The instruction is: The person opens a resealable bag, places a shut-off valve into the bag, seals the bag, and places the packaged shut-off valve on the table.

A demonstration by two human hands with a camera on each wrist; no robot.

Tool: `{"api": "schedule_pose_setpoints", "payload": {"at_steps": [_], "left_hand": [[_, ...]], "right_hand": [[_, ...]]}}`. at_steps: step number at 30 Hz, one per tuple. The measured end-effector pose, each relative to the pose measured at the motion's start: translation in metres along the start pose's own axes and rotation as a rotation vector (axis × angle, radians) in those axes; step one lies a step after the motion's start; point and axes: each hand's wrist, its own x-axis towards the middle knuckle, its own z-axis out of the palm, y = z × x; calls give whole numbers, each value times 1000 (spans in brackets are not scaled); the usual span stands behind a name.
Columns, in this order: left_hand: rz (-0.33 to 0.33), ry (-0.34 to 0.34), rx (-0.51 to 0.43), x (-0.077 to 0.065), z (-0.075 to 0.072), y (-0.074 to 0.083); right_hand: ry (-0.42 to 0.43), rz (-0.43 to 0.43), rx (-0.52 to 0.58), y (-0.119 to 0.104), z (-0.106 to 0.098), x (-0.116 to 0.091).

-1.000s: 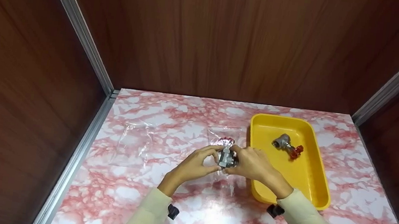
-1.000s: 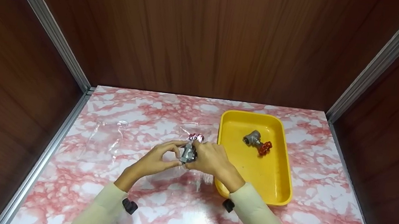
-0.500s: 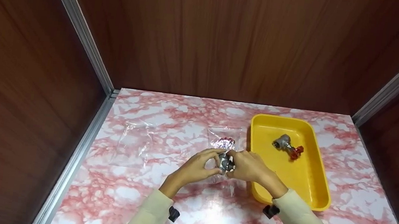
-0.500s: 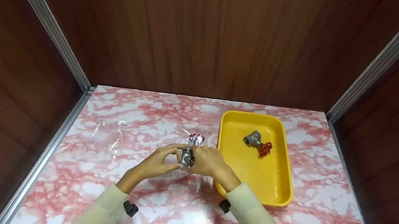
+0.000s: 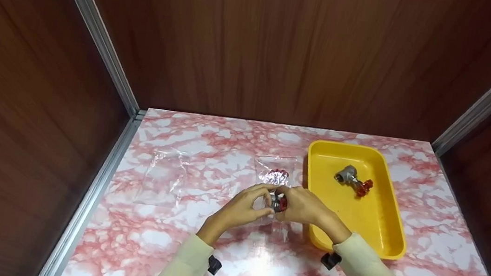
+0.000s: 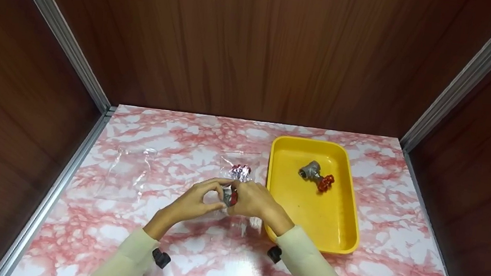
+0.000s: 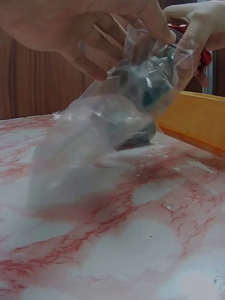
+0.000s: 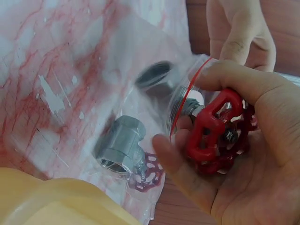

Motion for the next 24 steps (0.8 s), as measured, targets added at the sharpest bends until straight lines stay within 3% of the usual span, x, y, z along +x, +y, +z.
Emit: {"api": "schedule_pose_setpoints", "payload": {"at_steps": [10,24], "left_hand": [[-17,-10,-25,-2,0,-1],[23,2,19,-6,3,-7]], "right_hand": [[17,5,66,0,7,3],[22,-16,74,-1,15,3]]}}
